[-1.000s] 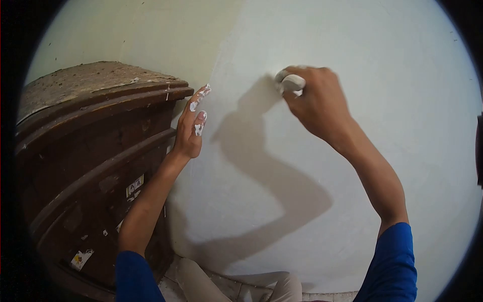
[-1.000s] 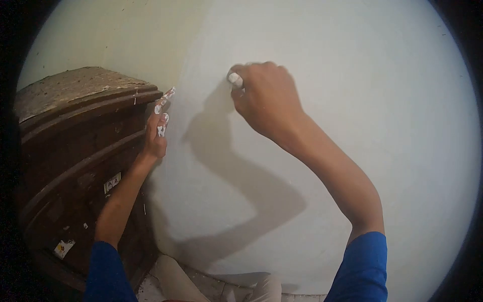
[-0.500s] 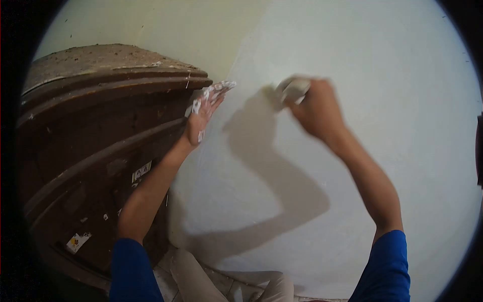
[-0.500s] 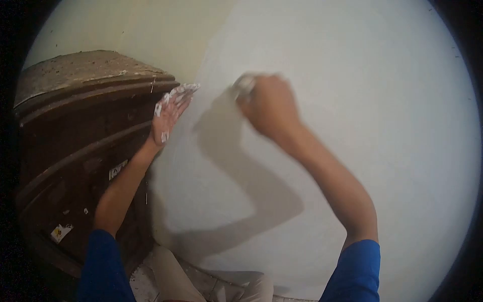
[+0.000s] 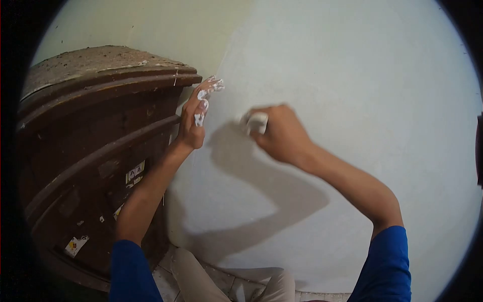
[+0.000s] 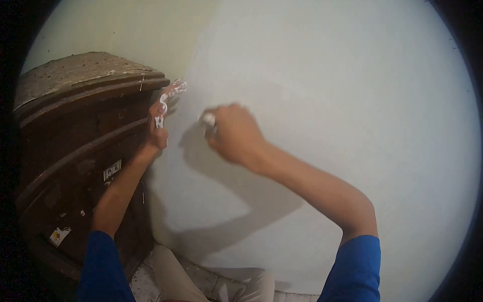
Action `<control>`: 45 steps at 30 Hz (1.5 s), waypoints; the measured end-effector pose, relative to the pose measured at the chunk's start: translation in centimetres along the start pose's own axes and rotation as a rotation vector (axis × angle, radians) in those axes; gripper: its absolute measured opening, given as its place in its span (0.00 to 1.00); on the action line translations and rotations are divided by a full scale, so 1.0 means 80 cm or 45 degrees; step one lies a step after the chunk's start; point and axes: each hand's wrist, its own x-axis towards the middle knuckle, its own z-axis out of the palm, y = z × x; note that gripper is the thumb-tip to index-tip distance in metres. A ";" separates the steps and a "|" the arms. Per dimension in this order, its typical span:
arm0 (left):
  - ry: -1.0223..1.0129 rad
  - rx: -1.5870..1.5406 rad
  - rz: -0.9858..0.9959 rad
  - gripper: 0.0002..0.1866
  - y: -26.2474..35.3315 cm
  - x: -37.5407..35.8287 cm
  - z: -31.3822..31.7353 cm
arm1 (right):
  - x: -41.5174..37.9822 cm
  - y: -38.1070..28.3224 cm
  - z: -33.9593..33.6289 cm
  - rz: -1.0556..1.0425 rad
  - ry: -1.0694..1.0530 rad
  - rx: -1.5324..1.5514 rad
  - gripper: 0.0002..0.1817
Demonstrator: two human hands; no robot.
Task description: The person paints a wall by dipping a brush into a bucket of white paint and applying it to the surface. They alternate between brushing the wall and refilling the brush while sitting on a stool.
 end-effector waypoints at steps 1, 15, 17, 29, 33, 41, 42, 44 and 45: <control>0.010 0.080 0.114 0.27 0.000 0.002 -0.001 | 0.016 0.009 -0.013 0.020 0.096 -0.063 0.08; 0.385 0.286 0.383 0.25 0.007 -0.013 -0.003 | 0.001 -0.013 0.059 -0.401 0.027 -0.469 0.08; 0.419 0.290 0.389 0.24 0.009 -0.015 -0.008 | 0.053 0.014 0.013 -0.141 0.144 -0.209 0.07; 0.468 0.300 0.386 0.22 0.010 -0.025 -0.017 | 0.021 -0.004 0.098 -0.683 0.118 -1.153 0.08; 0.449 0.319 0.411 0.21 0.016 -0.026 -0.025 | 0.060 -0.009 0.052 -0.149 0.092 -0.233 0.08; 0.466 0.188 0.388 0.21 0.019 -0.021 -0.016 | 0.111 -0.018 -0.014 -0.367 0.557 -0.713 0.09; 0.454 0.198 0.411 0.21 0.017 -0.021 -0.018 | 0.098 -0.019 0.015 -0.353 0.424 -0.816 0.09; 0.464 0.175 0.406 0.21 0.017 -0.024 -0.015 | 0.061 -0.005 0.102 -0.537 0.248 -1.190 0.06; 0.488 0.146 0.381 0.21 0.018 -0.026 -0.013 | 0.047 -0.012 0.108 -0.527 0.153 -1.016 0.07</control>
